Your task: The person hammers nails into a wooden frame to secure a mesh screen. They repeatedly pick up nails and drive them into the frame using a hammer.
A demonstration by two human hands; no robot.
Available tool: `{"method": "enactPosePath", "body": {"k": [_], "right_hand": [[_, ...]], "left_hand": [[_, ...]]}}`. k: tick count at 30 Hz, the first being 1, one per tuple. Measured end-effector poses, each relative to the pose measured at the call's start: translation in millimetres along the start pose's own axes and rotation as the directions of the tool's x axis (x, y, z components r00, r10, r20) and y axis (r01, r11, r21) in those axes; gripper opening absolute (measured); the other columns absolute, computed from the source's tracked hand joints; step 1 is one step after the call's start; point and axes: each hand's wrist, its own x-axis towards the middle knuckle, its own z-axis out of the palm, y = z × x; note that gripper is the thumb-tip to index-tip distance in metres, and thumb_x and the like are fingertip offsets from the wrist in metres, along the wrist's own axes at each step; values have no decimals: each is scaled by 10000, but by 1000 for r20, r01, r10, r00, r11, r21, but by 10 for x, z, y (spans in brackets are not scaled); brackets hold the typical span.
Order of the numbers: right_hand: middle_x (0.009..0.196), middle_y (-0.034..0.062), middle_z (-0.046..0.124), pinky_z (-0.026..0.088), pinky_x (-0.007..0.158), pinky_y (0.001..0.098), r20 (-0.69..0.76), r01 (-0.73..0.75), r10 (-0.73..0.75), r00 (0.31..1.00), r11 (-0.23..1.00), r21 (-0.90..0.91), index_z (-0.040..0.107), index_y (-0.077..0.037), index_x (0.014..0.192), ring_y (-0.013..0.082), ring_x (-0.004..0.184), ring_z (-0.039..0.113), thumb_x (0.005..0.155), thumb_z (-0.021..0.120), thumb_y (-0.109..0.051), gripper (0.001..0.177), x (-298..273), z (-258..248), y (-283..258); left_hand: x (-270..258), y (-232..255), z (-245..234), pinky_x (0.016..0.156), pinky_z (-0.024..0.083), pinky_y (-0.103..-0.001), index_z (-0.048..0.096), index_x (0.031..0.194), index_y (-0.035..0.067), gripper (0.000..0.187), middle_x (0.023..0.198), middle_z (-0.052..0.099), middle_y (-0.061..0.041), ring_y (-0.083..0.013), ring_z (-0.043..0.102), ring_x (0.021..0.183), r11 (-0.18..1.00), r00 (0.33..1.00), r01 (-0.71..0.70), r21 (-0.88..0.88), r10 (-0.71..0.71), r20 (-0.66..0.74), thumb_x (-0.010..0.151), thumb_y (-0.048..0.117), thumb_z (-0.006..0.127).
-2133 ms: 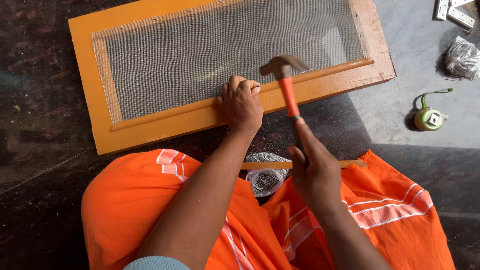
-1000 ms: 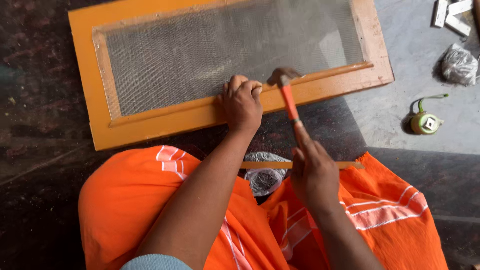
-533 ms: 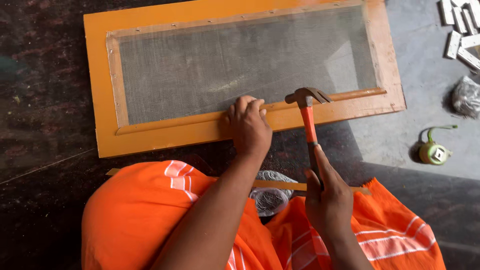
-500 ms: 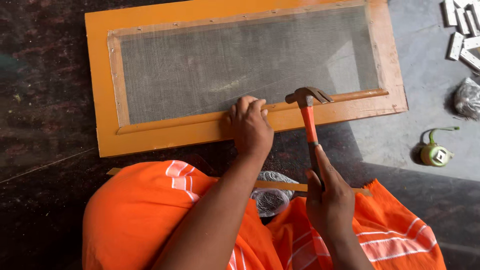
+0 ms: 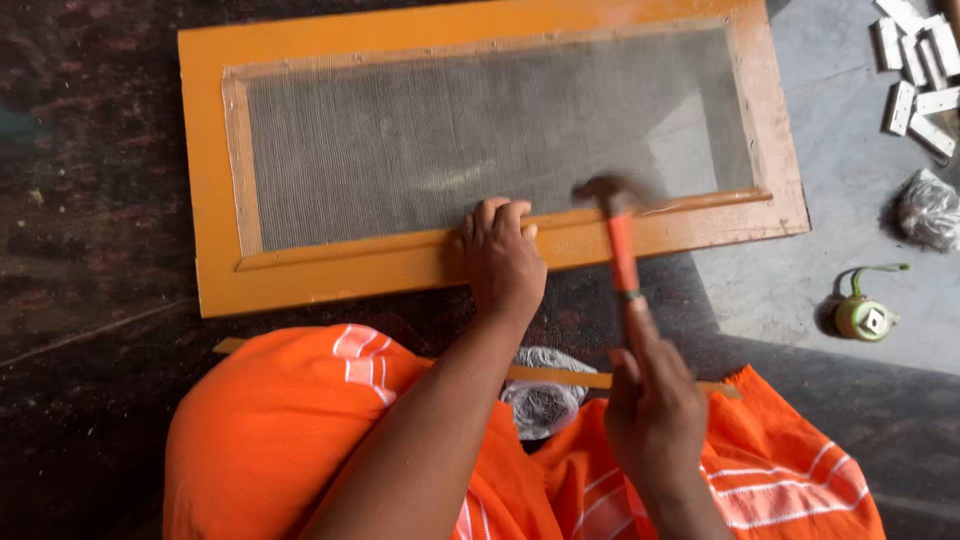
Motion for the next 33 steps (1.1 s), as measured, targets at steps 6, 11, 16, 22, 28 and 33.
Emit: {"method": "enactPosePath", "body": {"k": [6, 11, 16, 22, 28, 33], "right_hand": [[996, 141, 666, 540, 747, 381, -229, 191, -173, 958, 980, 60, 542, -105, 1428, 290, 862, 656, 1015, 579, 22, 433, 13, 120, -4], [1011, 195, 674, 546, 731, 414, 40, -4, 4, 999, 1000, 1, 537, -24, 1483, 333, 840, 673, 964, 578, -12, 521, 16, 84, 47], [977, 157, 634, 535, 761, 377, -174, 105, -83, 981, 987, 120, 470, -23, 1478, 296, 835, 646, 1037, 507, -14, 442, -110, 44, -1], [969, 232, 642, 524, 711, 419, 113, -83, 78, 991, 996, 39, 525, 31, 1476, 354, 791, 643, 948, 530, 13, 529, 25, 114, 13], [1052, 174, 647, 537, 806, 359, -195, 99, -69, 978, 984, 149, 466, 36, 1464, 296, 871, 646, 1036, 514, -7, 432, -161, 96, 54], [932, 206, 647, 511, 700, 423, 283, -217, 237, 929, 971, -101, 527, -68, 1517, 354, 765, 620, 944, 560, -17, 576, -71, 152, 21]], "left_hand": [[-8, -49, 15, 1007, 399, -490, 657, 1145, 122, 331, 1202, 624, -56, -314, 562, 1175, 998, 1000, 3, -59, -2, 12, 830, 103, 757], [102, -86, 5, 1023, 443, -470, 639, 1208, 99, 401, 1217, 630, -89, -334, 579, 1189, 994, 998, -43, -102, 47, 41, 826, -21, 658], [11, -197, 57, 1006, 452, -467, 631, 1202, 89, 423, 1187, 664, -101, -335, 618, 1156, 988, 998, -51, -147, 55, 24, 804, -52, 618], [80, -175, 36, 1031, 483, -461, 605, 1272, 42, 453, 1196, 644, -160, -365, 601, 1160, 966, 993, -115, -232, 114, -17, 845, -105, 575], [40, -277, 99, 1021, 523, -427, 621, 1230, 54, 423, 1189, 666, -137, -332, 642, 1146, 972, 997, -74, -223, 70, -27, 839, -99, 571], [39, -228, 54, 998, 506, -446, 607, 1253, 25, 473, 1227, 655, -173, -352, 630, 1152, 948, 999, 4, -319, 11, 47, 807, -119, 542]]}}
